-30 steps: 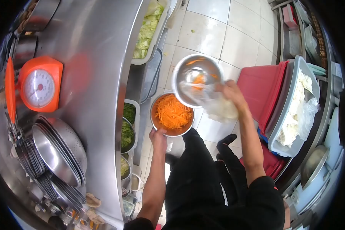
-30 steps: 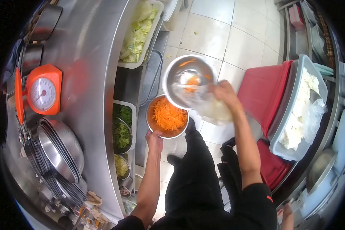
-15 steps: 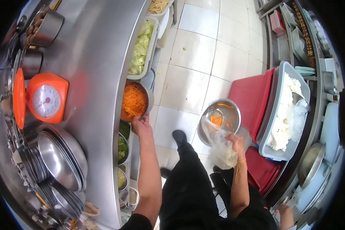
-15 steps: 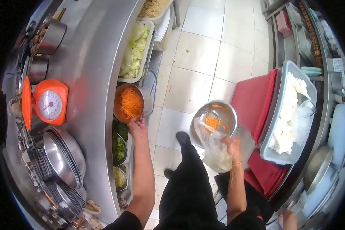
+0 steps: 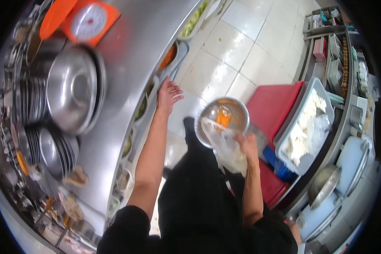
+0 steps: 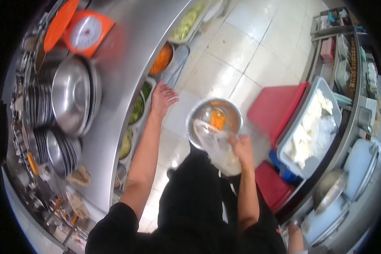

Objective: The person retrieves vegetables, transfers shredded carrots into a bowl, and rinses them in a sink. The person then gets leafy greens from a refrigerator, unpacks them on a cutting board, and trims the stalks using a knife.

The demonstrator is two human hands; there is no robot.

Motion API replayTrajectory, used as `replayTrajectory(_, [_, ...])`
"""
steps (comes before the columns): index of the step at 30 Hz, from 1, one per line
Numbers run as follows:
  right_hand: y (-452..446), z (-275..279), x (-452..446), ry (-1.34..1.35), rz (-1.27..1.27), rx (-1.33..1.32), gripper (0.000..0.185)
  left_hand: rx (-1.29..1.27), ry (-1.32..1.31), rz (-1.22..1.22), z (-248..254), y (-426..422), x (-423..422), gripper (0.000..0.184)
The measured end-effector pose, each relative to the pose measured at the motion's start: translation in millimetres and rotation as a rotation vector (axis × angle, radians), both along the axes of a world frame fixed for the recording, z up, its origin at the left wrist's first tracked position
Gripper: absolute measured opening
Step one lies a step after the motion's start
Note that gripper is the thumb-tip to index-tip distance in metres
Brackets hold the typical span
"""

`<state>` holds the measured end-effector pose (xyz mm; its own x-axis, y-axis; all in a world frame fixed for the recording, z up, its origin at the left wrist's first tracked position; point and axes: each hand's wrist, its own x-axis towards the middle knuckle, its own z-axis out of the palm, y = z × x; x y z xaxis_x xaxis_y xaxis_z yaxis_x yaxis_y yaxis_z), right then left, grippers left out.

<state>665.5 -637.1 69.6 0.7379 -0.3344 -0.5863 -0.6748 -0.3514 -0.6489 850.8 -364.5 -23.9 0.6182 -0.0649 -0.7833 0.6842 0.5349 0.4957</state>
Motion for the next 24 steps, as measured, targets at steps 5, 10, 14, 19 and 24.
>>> replayTrajectory(5, [82.4, 33.0, -29.8, -0.071, 0.264, 0.073, 0.035, 0.306, -0.398, -0.384, 90.4, 74.1, -170.4, 0.028])
replayTrajectory(10, [200.2, 64.4, -106.3, -0.118, 0.842, 0.029, 0.041, 0.380, -0.319, 0.064, 141.8, 189.5, -379.9, 0.014])
replayTrajectory(14, [301.5, 99.5, -184.1, 0.026, 1.053, 0.437, 0.022, 0.716, -0.323, 0.241, 195.5, 250.1, -533.6, 0.005])
replayTrajectory(19, [480.0, 154.9, -260.5, 0.423, 1.328, 0.548, 0.018, 0.753, -0.169, 0.876, 238.5, 325.3, -712.9, 0.017])
replayTrajectory(24, [597.0, 166.7, -319.1, 0.433, 1.394, 0.820, 0.023, 0.668, -0.175, 1.450, 227.8, 369.4, -846.2, 0.025])
